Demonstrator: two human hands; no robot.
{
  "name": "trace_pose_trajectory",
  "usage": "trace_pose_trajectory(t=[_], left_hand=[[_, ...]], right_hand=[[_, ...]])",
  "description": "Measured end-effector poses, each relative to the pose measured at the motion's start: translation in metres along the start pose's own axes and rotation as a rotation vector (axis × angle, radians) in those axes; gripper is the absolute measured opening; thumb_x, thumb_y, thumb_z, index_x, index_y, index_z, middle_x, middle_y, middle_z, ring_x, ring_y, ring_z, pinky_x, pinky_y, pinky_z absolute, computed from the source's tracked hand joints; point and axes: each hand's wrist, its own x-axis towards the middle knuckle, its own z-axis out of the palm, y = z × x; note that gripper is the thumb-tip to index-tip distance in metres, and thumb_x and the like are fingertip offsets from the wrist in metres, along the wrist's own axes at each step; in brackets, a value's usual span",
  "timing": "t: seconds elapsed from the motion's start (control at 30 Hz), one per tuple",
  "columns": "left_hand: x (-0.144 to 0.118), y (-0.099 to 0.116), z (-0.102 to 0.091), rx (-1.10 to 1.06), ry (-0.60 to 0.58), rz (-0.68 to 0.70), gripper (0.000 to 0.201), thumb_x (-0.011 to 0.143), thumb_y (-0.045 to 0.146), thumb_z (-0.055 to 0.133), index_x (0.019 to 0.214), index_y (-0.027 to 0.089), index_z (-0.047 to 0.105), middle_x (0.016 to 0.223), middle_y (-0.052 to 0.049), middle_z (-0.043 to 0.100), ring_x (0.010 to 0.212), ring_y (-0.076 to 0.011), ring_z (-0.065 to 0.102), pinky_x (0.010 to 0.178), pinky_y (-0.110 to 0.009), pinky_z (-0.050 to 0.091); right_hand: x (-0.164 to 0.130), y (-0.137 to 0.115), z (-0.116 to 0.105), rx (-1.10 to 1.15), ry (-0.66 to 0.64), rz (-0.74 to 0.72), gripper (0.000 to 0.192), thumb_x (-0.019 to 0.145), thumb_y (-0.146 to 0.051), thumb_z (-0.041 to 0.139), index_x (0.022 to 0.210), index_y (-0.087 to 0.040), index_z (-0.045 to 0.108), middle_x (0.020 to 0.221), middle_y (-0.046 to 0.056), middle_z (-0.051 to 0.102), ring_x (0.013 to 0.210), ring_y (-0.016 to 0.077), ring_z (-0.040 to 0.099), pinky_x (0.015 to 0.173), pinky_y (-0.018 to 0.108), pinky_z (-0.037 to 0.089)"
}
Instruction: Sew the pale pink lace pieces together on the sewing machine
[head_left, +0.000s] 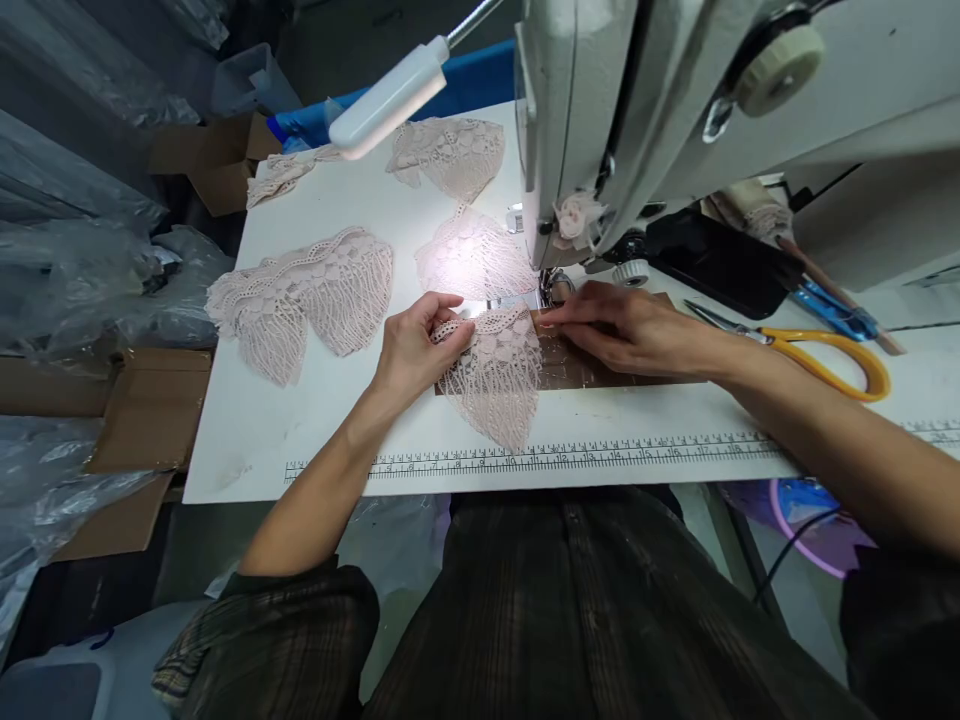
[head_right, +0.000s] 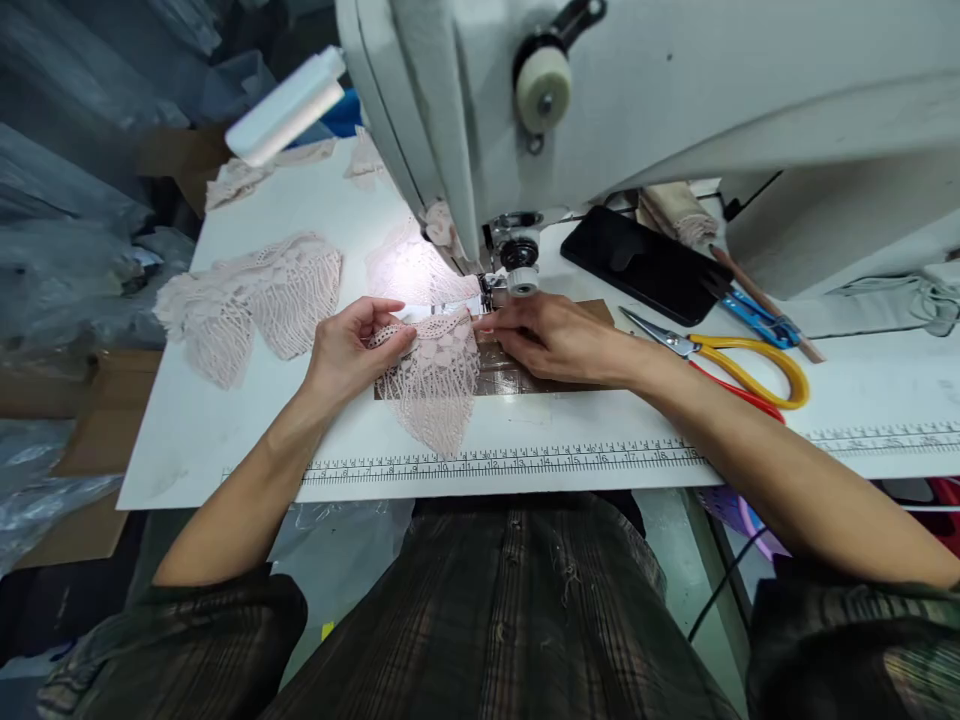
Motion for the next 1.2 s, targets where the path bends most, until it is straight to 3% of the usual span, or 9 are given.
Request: trace_pose_trajectory(t=[0.2,0.53,0.63,0.8,1.2], left_hand=[[0.0,0.0,0.001,-0.07,-0.025,-0.039,0.031,0.08,0.028,0.074,0.109,0.017,0.071,0.086,-0.002,0.071,0.077,-0.0132,0.064,0.069,-0.026,0.054],[0.0,0.004,-0.003,-0.039,-0.05,-0.029,0.028,0.081,0.025,0.073,0.107,0.017,0.072,0.083,-0.001,0.07,0.068,-0.0105,0.056,0.062,-0.026,0.045],[-0.001,0.002,-0.002,-0.03,-0.042,-0.019,0.027,0.081,0.026,0.073,0.107,0.018,0.072,0.084,-0.001,0.071,0.071,-0.0115,0.058,0.064,-0.026,0.045],[-0.001,0.0,-0.002,-0.018,-0.032,-0.002,0.025,0.081,0.027,0.072,0.106,0.019,0.072,0.084,-0.001,0.071,0.071,-0.0113,0.058,0.064,-0.026,0.045],[-0.001,0.005,-0.002,-0.022,-0.031,-0.033,0.026,0.08,0.026,0.071,0.105,0.019,0.071,0.082,0.0,0.07,0.068,-0.0116,0.057,0.062,-0.027,0.045]], right_hand=[[-0.002,0.0,0.021,-0.023,0.053,-0.012,0.037,0.099,-0.028,0.048,0.123,-0.022,0.075,0.108,0.011,0.067,0.102,0.0219,0.062,0.092,0.039,0.054],[-0.008,0.001,0.03,-0.112,0.147,-0.057,0.036,0.1,-0.026,0.047,0.121,-0.021,0.076,0.109,0.013,0.064,0.099,0.0238,0.061,0.088,0.042,0.055],[-0.013,-0.004,0.028,-0.082,0.126,-0.094,0.034,0.1,-0.025,0.05,0.123,-0.024,0.075,0.11,0.012,0.064,0.101,0.024,0.061,0.09,0.044,0.054],[-0.018,-0.013,0.027,-0.14,0.045,-0.087,0.034,0.097,-0.024,0.053,0.121,-0.028,0.077,0.119,0.013,0.064,0.113,0.0318,0.059,0.097,0.055,0.048],[-0.018,-0.013,0.031,-0.161,0.038,-0.026,0.036,0.095,-0.022,0.052,0.121,-0.029,0.076,0.12,0.012,0.065,0.115,0.0299,0.055,0.097,0.052,0.046]])
